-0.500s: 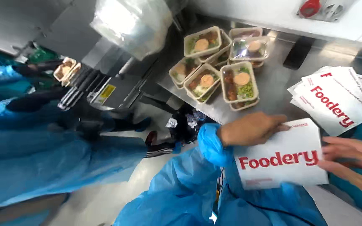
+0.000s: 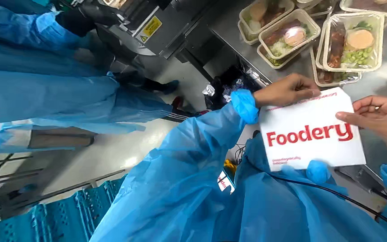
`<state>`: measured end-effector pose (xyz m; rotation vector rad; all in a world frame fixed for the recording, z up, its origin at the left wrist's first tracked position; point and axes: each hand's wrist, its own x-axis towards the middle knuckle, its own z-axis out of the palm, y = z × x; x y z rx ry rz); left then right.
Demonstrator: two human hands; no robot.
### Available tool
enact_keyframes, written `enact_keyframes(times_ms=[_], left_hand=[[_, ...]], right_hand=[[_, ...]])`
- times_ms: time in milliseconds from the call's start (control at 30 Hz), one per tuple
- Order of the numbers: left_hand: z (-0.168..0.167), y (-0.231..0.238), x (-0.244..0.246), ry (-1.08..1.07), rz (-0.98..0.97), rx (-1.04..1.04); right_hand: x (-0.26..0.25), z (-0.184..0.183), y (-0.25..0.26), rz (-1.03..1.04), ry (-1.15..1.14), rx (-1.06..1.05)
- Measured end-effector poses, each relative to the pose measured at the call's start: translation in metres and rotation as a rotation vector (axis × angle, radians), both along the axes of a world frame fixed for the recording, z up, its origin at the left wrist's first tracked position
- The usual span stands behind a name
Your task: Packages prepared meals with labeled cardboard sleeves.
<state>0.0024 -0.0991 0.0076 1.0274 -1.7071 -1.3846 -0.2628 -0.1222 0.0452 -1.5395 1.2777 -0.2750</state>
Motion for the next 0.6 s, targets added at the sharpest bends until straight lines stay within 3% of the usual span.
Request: enact_keyframes(times_ms=[100,167,367,467,600], left_hand=[[-0.006,0.025,0.0,0.134,0.033,0.075],[-0.008,0.034,0.007,0.179,0.048,0.075],[0.014,0.039,0.021,0.217,0.046,0.027],[0.027,0.045,0.021,0.255,0.02,-0.027],[0.043,0.061,0.01,0.146,0.011,-0.197]], right_hand=[[0.011,0.025,0.021,0.015,-0.041,0.302],[0.017,0.033,0.028,0.017,-0.043,0.393],[0.02,0.037,0.043,-0.028,-0.073,-0.007],[0.018,0.053,0.049,0.011,-0.128,0.022],[-0.002,0.072,0.056,0.228,-0.122,0.172]])
